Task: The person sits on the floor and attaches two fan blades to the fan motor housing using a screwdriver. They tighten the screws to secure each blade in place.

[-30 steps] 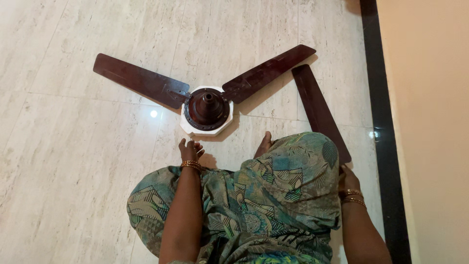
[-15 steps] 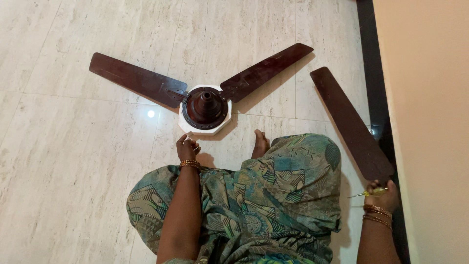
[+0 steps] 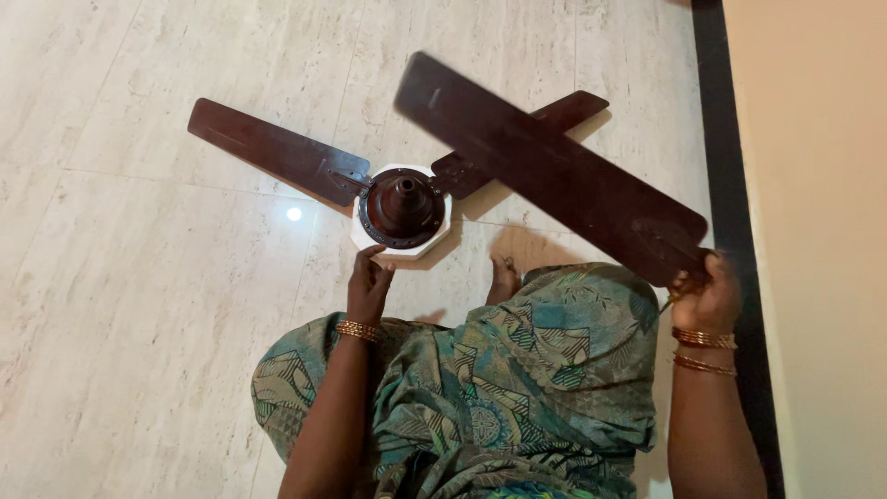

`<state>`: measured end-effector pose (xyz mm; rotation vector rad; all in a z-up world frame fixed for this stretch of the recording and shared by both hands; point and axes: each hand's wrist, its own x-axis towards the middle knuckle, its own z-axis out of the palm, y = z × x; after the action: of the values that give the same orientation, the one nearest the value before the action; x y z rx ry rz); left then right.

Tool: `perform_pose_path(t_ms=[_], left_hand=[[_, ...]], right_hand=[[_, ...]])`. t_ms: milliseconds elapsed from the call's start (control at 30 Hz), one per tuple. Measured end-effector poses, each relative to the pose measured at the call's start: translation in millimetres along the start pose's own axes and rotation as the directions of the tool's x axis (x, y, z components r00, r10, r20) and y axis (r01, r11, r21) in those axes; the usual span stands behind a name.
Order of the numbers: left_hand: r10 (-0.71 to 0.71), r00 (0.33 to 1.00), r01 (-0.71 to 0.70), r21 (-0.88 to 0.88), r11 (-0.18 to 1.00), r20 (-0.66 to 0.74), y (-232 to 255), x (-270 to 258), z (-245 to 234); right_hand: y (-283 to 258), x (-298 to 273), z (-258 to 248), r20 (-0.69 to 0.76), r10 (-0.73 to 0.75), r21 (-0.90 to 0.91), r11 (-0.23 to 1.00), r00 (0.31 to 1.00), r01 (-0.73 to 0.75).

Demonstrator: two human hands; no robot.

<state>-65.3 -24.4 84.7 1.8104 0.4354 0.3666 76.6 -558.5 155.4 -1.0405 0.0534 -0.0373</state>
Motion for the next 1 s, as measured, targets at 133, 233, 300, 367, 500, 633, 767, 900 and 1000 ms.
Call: perform_pose_path(t_ms=[133, 233, 300, 367, 500, 633, 767, 900, 1000], left_hand=[[-0.172, 0.899, 0.36, -0.456, 0.814, 0.402, -9.6, 0.4, -16.9], [-0.174, 0.831, 0.511, -0.603, 0.613, 0.528, -18.4, -5.5, -24.4], [-0.123, 0.853, 0.487, -0.688, 0.538, 0.508, -16.7, -9.7, -25.8], [0.069, 0.9, 0.379, -0.851, 0.363, 0.431, -13.2, -10.4, -29.5], [0.231, 0.932, 0.239, -0.954, 0.182, 0.278, -12.6, 1.9, -46.2], [0.019, 0.996, 0.084, -0.988, 0.131, 0.087, -35.0, 13.2, -69.9], [-0.321, 0.937, -0.098, -0.986, 0.133, -0.137, -72.1, 29.0, -92.8], [-0.611, 0.717, -0.311, -0.938, 0.152, -0.336, -90.5, 43.0, -104.5], [-0.537, 0.762, -0.385, -0.92, 0.072, -0.361, -86.2, 45.9, -101.4]], right_hand=[[-7.0, 15.7, 77.4, 0.177, 0.108, -0.247, 0.967, 0.978, -0.062], [-16.6, 30.4, 117.5, 0.273, 0.153, -0.267, 0.96, 0.95, -0.079], [-20.6, 44.1, 145.0, 0.327, 0.167, -0.311, 0.948, 0.93, -0.061], [-13.5, 51.6, 170.6, 0.4, 0.189, -0.337, 0.94, 0.897, -0.048], [36.1, 58.1, 230.7, 0.471, 0.284, -0.241, 0.952, 0.835, -0.187], [107.0, 50.8, 289.5, 0.472, 0.393, -0.3, 0.913, 0.789, -0.276], [167.7, 47.7, 324.6, 0.55, 0.577, -0.545, 0.796, 0.604, -0.263], [206.2, 69.1, 331.9, 0.613, 0.534, -0.628, 0.776, 0.583, -0.05], [237.1, 89.6, 322.8, 0.52, 0.424, -0.746, 0.648, 0.742, 0.152]])
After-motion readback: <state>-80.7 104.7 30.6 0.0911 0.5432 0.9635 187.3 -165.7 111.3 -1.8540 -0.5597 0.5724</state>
